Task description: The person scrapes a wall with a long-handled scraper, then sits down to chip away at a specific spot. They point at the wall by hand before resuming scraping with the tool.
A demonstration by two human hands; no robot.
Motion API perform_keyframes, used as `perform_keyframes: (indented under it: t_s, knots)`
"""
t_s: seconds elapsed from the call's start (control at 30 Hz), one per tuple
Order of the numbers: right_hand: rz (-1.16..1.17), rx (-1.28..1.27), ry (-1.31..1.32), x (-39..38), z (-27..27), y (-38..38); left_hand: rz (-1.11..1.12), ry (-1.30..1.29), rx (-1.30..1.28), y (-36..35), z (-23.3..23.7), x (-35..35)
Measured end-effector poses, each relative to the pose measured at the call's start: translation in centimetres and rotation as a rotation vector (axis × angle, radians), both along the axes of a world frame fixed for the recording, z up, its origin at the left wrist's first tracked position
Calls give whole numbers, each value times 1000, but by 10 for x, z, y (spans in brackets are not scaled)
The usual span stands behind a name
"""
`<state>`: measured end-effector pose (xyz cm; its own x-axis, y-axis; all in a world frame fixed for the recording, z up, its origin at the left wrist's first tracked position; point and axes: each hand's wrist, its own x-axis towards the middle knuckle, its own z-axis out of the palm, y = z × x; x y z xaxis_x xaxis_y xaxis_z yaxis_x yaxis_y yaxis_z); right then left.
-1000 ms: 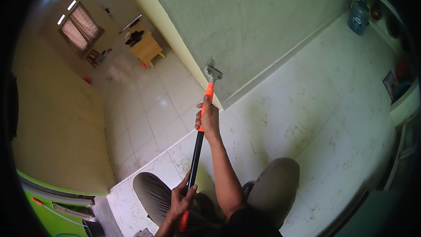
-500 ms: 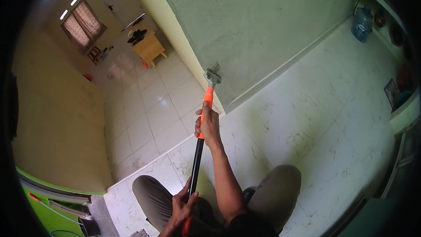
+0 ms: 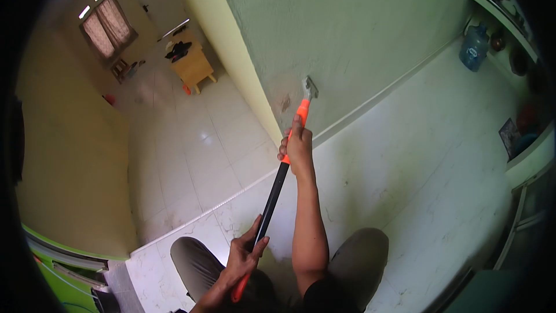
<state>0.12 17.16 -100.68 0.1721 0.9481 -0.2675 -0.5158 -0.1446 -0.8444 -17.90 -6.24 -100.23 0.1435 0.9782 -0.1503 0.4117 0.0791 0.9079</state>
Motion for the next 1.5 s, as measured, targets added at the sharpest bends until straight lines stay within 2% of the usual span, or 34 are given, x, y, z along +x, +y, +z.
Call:
perform_keyframes:
  t_s: [0.23, 0.43, 0.47, 0.67, 0.77, 0.8, 0.83, 0.87, 0.93, 1.0, 1.2, 1.5]
  knots:
    - [50, -42, 87, -15, -23, -19, 62, 99, -89, -24, -2, 0]
    - [118, -91, 130, -44, -35, -46, 138, 41, -87, -63, -18, -19]
    - [122, -96, 132, -47, -34, -48, 144, 73, -163, -64, -6, -19]
    - [128, -111, 87, -48, -37, -46, 112, 72, -103, -63, -5, -22]
    - [65, -68, 43, -35, -44, -23, 49, 114, -106, -38, -5, -19]
    - [27, -12, 35, -23, -51, -12, 33, 132, -163, -21, 2, -10]
    - [-3, -59, 86, -8, -45, -2, 20, 111, -213, -6, 2, -3]
    - [6, -61, 96, 4, -42, 1, 6, 80, -143, -1, -5, 4]
    - [32, -61, 105, 14, -40, 5, 5, 1, -63, -4, -6, 17]
    - [62, -78, 109, 10, -46, -1, 31, 21, -125, -14, 0, 21]
    - [117, -105, 172, -25, -67, -33, 103, 57, -176, -43, -23, -5]
    - [99, -161, 189, -29, -55, -43, 114, -7, -196, -53, -16, -5]
